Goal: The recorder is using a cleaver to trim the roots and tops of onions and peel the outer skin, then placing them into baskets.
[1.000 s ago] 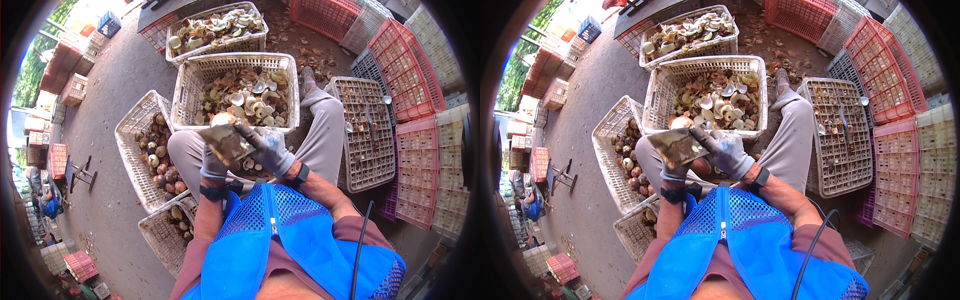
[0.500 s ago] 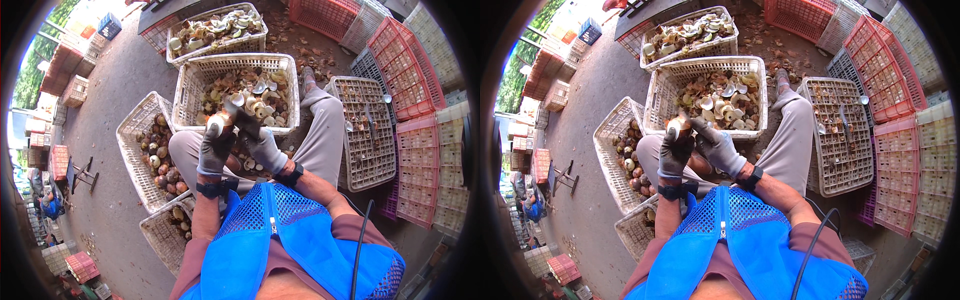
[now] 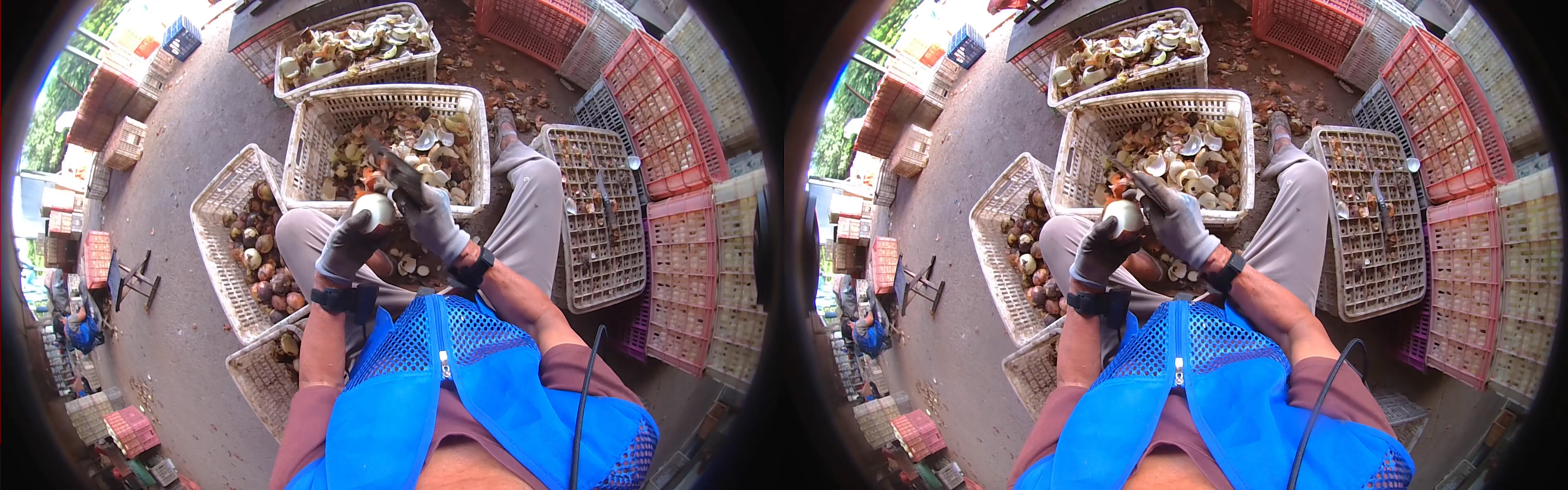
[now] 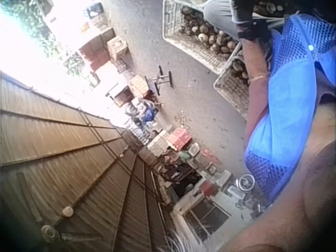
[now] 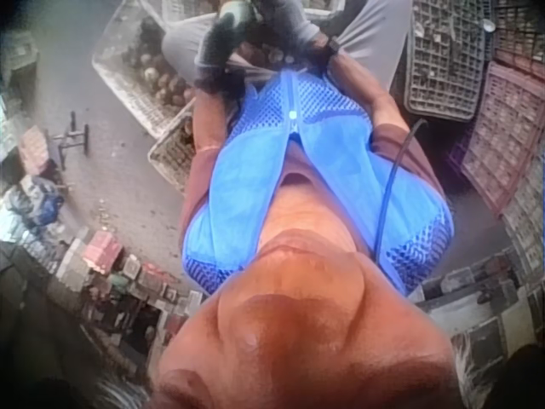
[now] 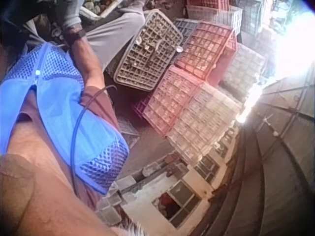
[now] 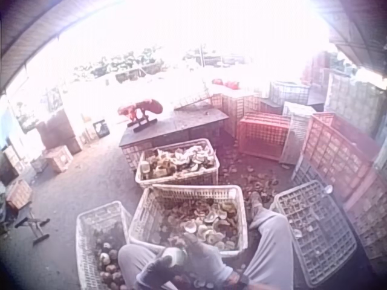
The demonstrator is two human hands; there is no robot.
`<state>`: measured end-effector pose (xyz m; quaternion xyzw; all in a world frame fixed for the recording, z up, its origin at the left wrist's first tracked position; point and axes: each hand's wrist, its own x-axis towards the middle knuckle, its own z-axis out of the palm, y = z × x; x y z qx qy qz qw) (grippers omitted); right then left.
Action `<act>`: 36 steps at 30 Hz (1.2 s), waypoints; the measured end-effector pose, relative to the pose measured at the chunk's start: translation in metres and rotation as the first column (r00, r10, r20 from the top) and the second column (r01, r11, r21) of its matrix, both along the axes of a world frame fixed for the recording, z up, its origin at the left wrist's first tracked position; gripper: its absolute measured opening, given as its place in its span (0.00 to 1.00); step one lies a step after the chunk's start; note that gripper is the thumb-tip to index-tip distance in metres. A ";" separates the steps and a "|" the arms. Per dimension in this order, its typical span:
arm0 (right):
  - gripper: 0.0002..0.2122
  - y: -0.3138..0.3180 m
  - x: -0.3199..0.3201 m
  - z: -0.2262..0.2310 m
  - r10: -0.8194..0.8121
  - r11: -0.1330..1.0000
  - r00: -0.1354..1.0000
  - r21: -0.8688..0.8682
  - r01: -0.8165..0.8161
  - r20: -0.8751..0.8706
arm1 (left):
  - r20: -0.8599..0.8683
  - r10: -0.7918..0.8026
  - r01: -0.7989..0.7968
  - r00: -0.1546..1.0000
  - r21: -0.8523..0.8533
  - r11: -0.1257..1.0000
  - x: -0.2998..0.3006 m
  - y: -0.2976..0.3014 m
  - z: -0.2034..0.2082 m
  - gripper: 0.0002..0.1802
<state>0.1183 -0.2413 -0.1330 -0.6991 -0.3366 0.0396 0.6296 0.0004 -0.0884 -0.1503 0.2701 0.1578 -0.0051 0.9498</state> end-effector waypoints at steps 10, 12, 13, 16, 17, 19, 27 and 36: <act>0.19 -0.017 0.014 0.038 0.080 0.997 0.992 -0.028 -0.078 0.100 | 0.092 0.038 -0.005 0.995 -0.331 0.943 0.011 0.006 -0.030 0.27; 0.21 -0.020 0.007 0.038 0.123 0.992 0.987 -0.001 -0.123 0.102 | 0.120 0.023 0.019 0.992 -0.338 0.941 0.015 0.007 -0.033 0.28; 0.21 -0.022 0.003 0.040 0.129 0.992 0.983 -0.025 -0.126 0.128 | 0.087 0.041 -0.011 0.995 -0.322 0.947 0.015 0.006 -0.035 0.27; 0.21 -0.024 0.000 0.034 0.107 0.994 0.973 -0.032 -0.103 0.205 | 0.005 0.071 -0.066 0.997 -0.290 0.955 0.021 -0.002 -0.023 0.25; 0.22 -0.024 0.001 0.027 0.113 0.993 0.974 -0.038 -0.108 0.196 | -0.044 0.084 -0.093 0.995 -0.271 0.958 0.022 -0.003 -0.020 0.23; 0.23 -0.024 0.000 0.016 0.117 0.993 0.975 -0.042 -0.111 0.187 | -0.017 0.060 -0.063 0.998 -0.282 0.957 0.022 -0.002 -0.023 0.23; 0.29 -0.025 -0.007 0.010 0.074 0.991 0.855 -0.132 -0.007 0.514 | 0.258 -0.123 -0.225 0.958 0.946 0.232 0.009 0.008 -0.062 0.21; 0.20 -0.025 0.005 0.013 0.260 0.965 0.965 -0.046 -0.259 0.036 | 0.043 -0.053 0.052 0.998 0.038 0.998 0.004 -0.006 -0.003 0.30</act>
